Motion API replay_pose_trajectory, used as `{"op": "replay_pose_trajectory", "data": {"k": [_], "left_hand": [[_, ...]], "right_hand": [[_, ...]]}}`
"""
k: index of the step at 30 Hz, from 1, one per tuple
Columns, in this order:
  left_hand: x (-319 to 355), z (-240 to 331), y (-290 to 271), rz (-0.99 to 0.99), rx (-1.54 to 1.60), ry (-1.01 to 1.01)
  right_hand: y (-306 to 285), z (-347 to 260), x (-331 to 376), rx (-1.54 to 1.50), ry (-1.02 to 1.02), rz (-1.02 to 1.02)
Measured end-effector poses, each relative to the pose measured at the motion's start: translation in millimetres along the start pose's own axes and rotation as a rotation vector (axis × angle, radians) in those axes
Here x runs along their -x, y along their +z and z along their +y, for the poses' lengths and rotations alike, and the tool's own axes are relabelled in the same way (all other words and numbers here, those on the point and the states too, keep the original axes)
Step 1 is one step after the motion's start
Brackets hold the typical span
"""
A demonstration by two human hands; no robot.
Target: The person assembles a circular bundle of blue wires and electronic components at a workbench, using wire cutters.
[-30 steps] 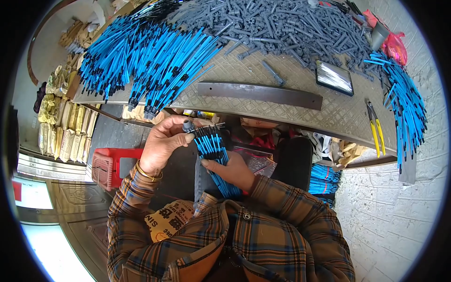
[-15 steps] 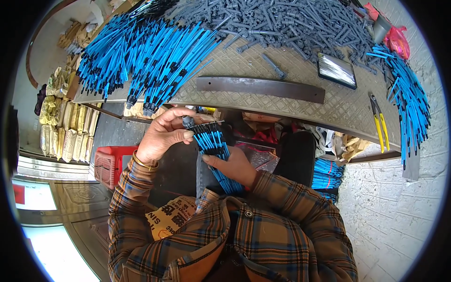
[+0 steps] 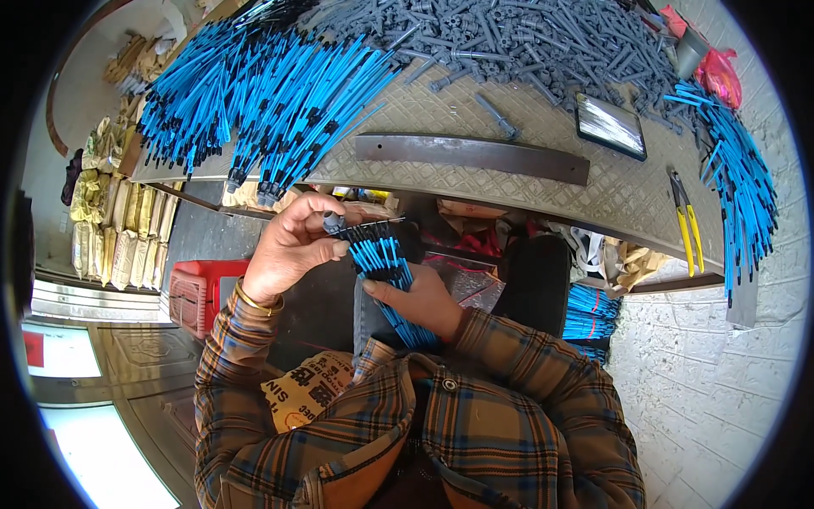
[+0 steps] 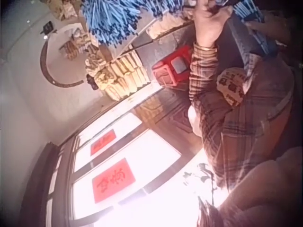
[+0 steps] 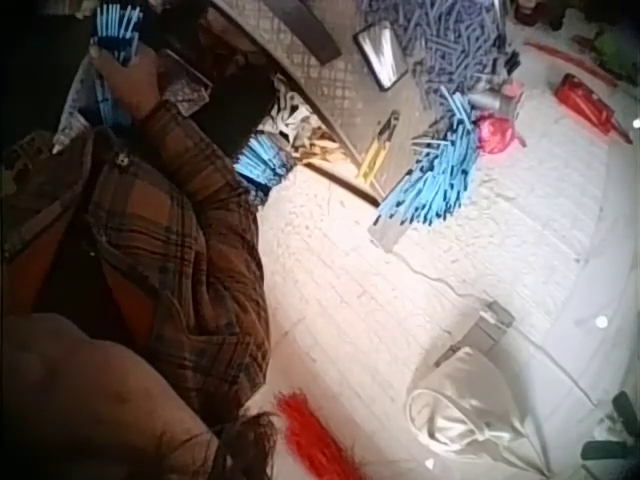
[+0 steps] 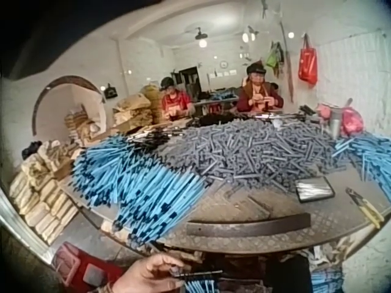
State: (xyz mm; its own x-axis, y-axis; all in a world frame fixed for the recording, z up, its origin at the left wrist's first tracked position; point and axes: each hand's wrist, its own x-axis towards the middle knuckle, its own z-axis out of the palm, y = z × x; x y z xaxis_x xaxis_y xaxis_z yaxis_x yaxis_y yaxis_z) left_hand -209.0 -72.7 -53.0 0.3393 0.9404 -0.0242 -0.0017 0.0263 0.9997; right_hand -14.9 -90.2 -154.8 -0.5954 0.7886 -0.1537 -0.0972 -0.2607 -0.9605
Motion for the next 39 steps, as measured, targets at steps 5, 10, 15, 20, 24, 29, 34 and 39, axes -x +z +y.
{"op": "replay_pose_trajectory", "data": {"k": [5,10,15,20,24,29,34,39], "left_hand": [[0.3,5.8,4.7,0.023,0.049,-0.065],[-3.6,4.0,6.0,0.027,0.022,-0.061],[-2.3,-4.8,8.5,0.118,0.093,-0.040],[4.2,-18.7,1.3,0.248,-0.036,-0.036],[4.8,-16.5,2.8,0.219,0.061,-0.023],[6.4,-13.5,0.7,0.150,0.071,-0.036],[8.9,-12.7,1.1,0.112,0.041,-0.022],[13.7,-10.8,12.8,0.199,-0.138,-0.015]], "right_hand": [[1.2,-0.4,0.7,-0.012,-0.001,0.015],[0.2,0.9,0.7,-0.020,0.026,0.034],[2.5,-1.2,0.8,0.000,-0.014,0.038],[2.5,-1.7,-1.0,-0.002,0.000,0.032],[2.2,-5.9,-2.1,0.025,0.020,0.037],[-13.6,0.2,-11.3,-0.094,0.042,-0.161],[-17.4,2.9,-13.7,-0.116,0.092,-0.241],[-13.3,-1.1,-8.0,-0.025,0.097,-0.187]]}}
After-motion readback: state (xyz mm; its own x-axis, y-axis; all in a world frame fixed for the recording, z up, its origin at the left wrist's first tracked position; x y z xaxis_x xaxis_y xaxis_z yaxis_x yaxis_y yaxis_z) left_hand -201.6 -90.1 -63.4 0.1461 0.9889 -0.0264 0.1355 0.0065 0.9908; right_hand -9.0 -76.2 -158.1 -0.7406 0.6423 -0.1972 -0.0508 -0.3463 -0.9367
